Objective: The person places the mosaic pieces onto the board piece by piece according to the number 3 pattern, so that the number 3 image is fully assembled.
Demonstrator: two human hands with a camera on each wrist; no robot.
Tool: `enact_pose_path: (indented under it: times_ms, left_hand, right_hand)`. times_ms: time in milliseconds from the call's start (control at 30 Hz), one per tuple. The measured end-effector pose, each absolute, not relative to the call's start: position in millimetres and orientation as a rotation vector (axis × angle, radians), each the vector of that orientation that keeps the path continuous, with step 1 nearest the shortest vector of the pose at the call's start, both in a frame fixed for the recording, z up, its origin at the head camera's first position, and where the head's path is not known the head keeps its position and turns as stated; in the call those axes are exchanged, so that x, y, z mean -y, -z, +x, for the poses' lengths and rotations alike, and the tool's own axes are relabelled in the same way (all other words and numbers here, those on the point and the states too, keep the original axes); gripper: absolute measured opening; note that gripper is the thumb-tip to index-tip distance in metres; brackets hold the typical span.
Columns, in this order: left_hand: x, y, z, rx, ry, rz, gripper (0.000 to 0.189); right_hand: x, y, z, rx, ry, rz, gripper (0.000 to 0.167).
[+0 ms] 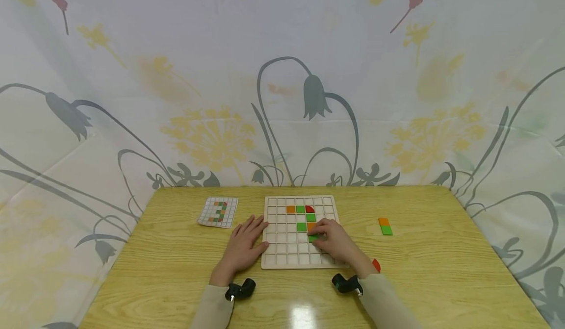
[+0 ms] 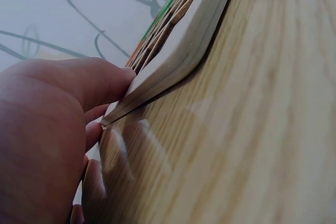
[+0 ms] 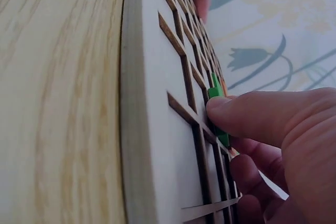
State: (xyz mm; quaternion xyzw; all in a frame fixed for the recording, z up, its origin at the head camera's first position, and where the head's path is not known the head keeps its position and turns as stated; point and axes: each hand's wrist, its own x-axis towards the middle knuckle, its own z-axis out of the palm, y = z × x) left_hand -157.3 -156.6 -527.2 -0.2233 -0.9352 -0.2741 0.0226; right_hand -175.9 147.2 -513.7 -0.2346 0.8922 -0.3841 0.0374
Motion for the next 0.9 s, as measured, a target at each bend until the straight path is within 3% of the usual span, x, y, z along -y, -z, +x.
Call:
enact_pose_path:
  times_ms: [900]
  left_hand:
    - [156.8, 527.6, -157.5, 2.901, 0.829, -0.697, 0.057]
  right_hand:
    - [-146.9, 516.1, -175.8, -2.729, 1.235, -0.622, 0.016]
